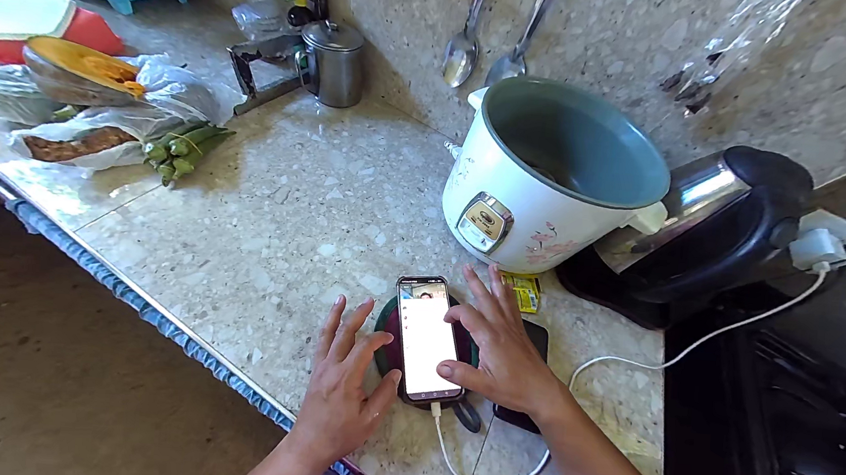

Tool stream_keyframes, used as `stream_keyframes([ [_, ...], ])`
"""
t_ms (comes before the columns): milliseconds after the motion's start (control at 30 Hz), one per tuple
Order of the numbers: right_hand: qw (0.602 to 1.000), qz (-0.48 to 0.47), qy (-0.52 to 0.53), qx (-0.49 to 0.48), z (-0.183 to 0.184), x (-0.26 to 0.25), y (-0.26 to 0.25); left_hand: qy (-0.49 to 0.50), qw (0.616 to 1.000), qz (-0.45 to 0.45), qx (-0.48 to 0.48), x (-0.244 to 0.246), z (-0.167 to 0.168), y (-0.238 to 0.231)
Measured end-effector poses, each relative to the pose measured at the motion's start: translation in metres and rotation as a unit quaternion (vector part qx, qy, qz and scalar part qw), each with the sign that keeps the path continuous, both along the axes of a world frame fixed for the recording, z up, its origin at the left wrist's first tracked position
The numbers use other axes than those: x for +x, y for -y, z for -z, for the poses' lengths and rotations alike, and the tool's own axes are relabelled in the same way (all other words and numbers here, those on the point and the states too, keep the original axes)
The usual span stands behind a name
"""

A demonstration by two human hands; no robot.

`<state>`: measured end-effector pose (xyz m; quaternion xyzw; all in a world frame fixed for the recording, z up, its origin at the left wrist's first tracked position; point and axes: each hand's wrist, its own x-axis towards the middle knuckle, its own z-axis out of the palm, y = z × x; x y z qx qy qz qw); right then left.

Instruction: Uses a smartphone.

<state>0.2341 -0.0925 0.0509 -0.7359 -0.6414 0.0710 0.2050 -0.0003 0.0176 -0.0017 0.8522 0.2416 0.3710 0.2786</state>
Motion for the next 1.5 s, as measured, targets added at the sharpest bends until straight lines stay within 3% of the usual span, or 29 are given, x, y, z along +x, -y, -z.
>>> stream_keyframes([
  [1500,1.000,0.005,-0.006,-0.010,0.0052,-0.0022,-0.0048,-0.007,1.000,0.000,-0.007,-0.0002,-0.0010,0.0002],
])
